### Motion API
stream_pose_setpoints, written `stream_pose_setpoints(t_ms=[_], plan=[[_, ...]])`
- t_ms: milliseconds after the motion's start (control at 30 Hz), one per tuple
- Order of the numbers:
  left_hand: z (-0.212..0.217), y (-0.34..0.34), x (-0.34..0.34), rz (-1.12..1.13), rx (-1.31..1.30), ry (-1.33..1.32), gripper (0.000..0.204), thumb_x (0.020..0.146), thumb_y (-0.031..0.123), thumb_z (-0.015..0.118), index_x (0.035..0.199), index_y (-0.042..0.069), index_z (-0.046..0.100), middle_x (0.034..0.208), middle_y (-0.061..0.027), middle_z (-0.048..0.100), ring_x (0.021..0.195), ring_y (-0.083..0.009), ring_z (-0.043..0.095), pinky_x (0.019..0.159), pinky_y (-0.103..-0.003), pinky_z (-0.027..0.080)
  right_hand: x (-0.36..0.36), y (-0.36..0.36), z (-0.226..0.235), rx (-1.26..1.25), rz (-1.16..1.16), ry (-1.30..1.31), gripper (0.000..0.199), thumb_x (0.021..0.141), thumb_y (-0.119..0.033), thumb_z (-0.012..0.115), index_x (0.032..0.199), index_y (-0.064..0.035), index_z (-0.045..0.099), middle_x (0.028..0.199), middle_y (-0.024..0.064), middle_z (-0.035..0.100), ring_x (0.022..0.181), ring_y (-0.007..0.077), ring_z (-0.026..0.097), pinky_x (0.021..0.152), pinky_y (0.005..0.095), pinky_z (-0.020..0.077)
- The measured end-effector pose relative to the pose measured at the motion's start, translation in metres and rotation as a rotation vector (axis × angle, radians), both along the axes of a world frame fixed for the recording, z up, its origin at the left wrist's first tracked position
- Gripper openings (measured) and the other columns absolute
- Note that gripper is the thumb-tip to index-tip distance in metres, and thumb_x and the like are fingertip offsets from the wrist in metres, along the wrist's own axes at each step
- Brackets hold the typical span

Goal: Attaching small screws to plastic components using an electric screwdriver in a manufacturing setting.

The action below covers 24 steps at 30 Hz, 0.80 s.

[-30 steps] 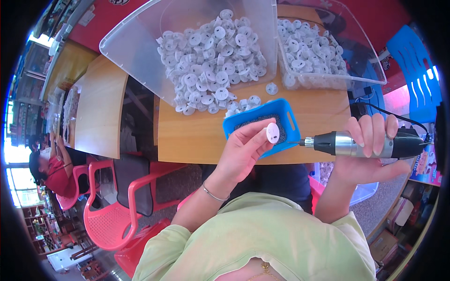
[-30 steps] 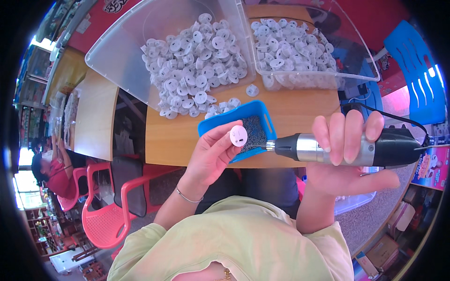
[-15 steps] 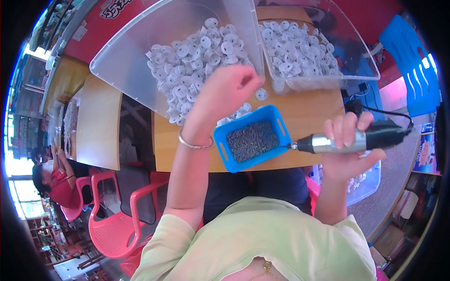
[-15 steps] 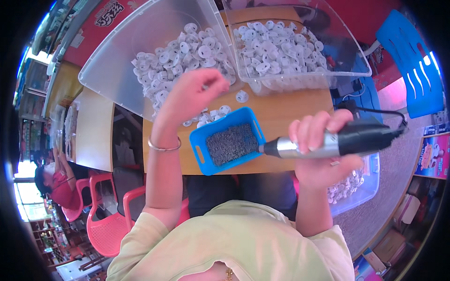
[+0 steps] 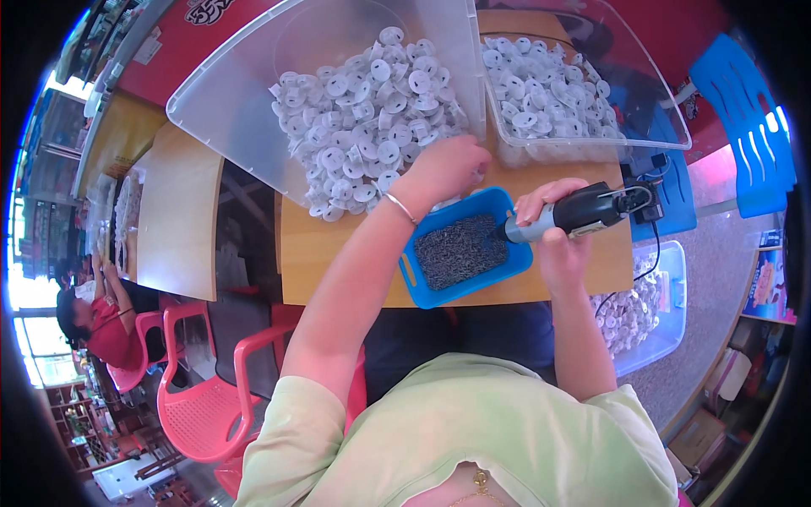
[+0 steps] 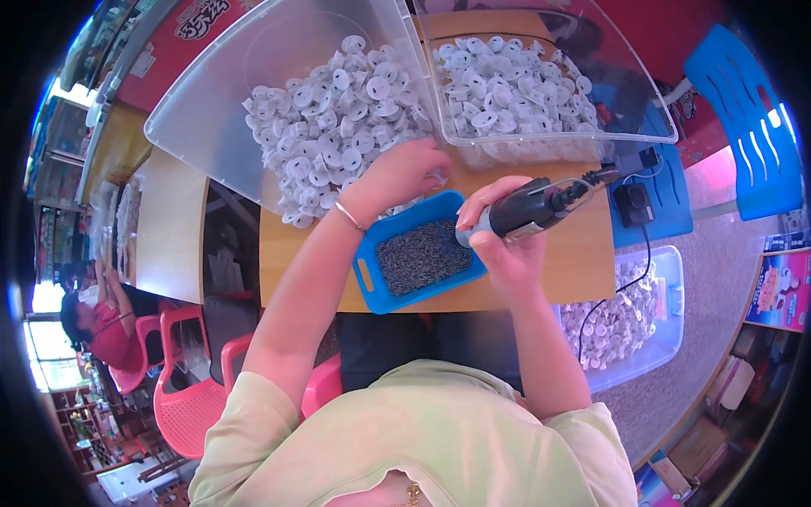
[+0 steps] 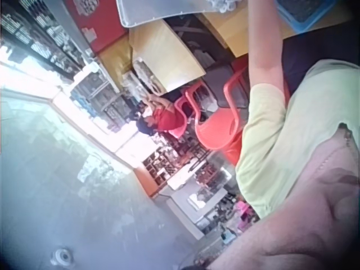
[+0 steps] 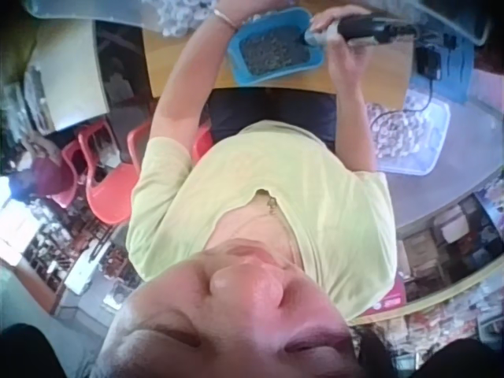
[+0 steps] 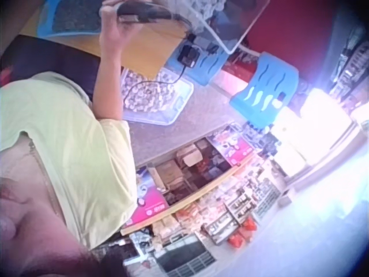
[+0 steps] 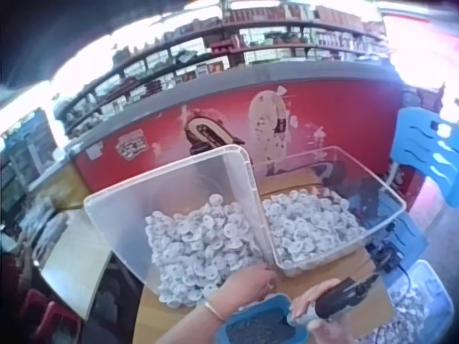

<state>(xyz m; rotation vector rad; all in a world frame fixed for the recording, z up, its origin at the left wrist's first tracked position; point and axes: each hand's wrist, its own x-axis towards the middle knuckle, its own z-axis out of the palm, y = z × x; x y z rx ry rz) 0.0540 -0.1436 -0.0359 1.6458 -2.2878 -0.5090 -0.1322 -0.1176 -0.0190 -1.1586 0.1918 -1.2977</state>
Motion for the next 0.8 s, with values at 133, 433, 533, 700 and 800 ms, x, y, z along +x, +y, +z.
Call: stream_pose_setpoints(t_ms=[133,433,533,700,800], plan=[[0.016,0.015,0.015,0.078,-0.042,0.231,0.011,0.072,0.007,0.054,0.083,0.004,0.054,0.083,-0.0075,0.052,0.072,-0.0196,0.053,0.06,-0.03,0.043,0.006,0.0,-0.006,-0.047,0.018,0.034,0.039,0.068,-0.015,0.066,0.094,-0.0039,0.039,0.074,0.0074,0.05,0.069,0.015,0.05,0.066,0.0283,0.0417],[0.052,0.09,0.012,0.381,0.341,1.651,0.017,0.083,0.011,0.039,0.094,0.0,0.046,0.085,-0.0086,0.05,0.074,-0.0131,0.052,0.053,-0.021,0.043,0.008,0.007,0.0,0.006,-0.053,0.096,0.04,0.069,-0.019,0.067,0.094,-0.004,0.039,0.074,0.0066,0.05,0.069,0.015,0.05,0.064,0.0274,0.0418],[0.053,0.109,0.006,0.358,0.459,1.755,0.018,0.084,0.015,0.043,0.094,0.001,0.048,0.083,-0.0075,0.051,0.069,-0.0119,0.051,0.051,-0.021,0.041,0.005,0.009,0.014,0.056,-0.069,0.029,0.044,0.072,-0.037,0.063,0.094,-0.0074,0.039,0.073,0.0051,0.048,0.068,0.0144,0.048,0.067,0.0318,0.0393],[0.037,0.123,-0.018,0.217,0.132,0.864,0.022,0.072,0.008,0.061,0.094,0.005,0.057,0.074,-0.0027,0.053,0.065,-0.0116,0.05,0.054,-0.023,0.041,-0.008,0.007,0.04,0.219,-0.024,-0.072,0.048,0.073,-0.053,0.054,0.091,-0.0116,0.039,0.07,0.0012,0.043,0.066,0.0127,0.043,0.071,0.0322,0.0349],[0.036,0.125,-0.028,0.217,0.104,0.766,0.026,0.069,0.009,0.064,0.094,0.006,0.058,0.074,-0.005,0.054,0.065,-0.0147,0.051,0.055,-0.026,0.041,-0.013,0.009,0.05,0.335,0.035,-0.212,0.045,0.074,-0.054,0.051,0.09,-0.0132,0.04,0.069,-0.0007,0.042,0.065,0.011,0.042,0.071,0.0314,0.0337]])
